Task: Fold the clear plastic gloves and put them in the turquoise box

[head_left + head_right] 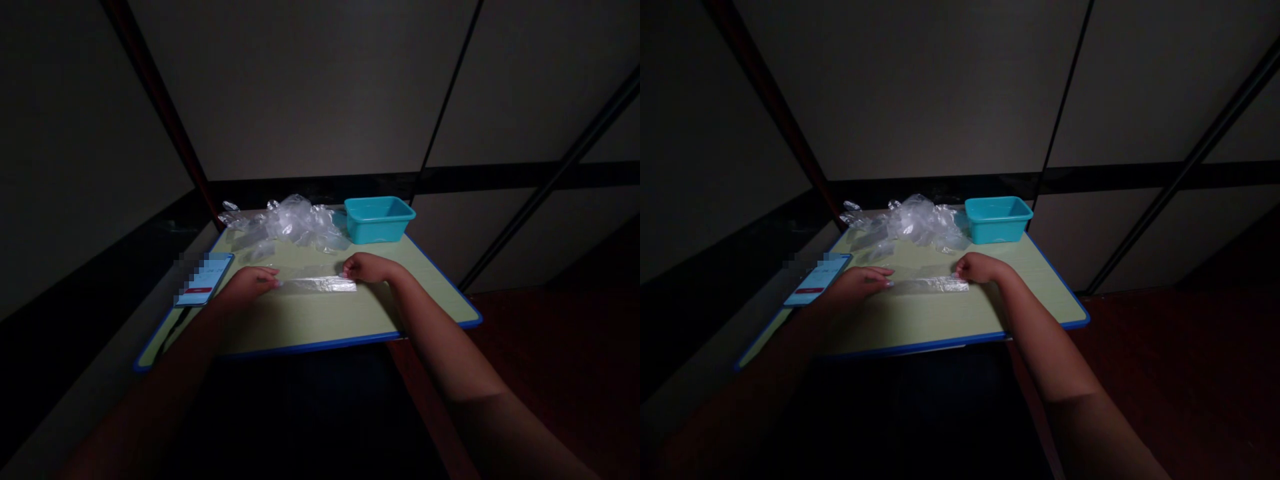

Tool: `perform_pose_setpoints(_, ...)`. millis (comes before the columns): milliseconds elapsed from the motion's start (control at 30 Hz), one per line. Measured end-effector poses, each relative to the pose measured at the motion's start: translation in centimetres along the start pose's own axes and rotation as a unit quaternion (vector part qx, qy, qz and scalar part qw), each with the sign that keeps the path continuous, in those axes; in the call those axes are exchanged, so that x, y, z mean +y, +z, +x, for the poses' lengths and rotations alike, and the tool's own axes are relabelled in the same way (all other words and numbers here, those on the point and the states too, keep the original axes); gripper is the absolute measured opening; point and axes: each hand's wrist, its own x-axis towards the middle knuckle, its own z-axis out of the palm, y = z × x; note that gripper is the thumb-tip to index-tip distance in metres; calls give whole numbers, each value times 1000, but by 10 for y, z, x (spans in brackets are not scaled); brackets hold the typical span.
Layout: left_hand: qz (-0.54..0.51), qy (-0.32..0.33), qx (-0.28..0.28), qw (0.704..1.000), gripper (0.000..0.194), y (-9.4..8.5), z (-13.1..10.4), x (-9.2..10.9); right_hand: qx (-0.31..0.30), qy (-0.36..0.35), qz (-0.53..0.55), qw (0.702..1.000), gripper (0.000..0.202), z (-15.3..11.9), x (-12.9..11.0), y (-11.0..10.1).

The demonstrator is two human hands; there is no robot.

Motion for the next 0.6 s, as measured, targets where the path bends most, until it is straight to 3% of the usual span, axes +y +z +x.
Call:
perform_pose_setpoints(267,-12,-10,19,1000,25,-9,9,-4,43,17,-33,998,24,4,1,0)
perform_pose_setpoints(600,-16,-1,45,999,24,-2,27,-13,79,61,-149,984,27,8,-4,-1)
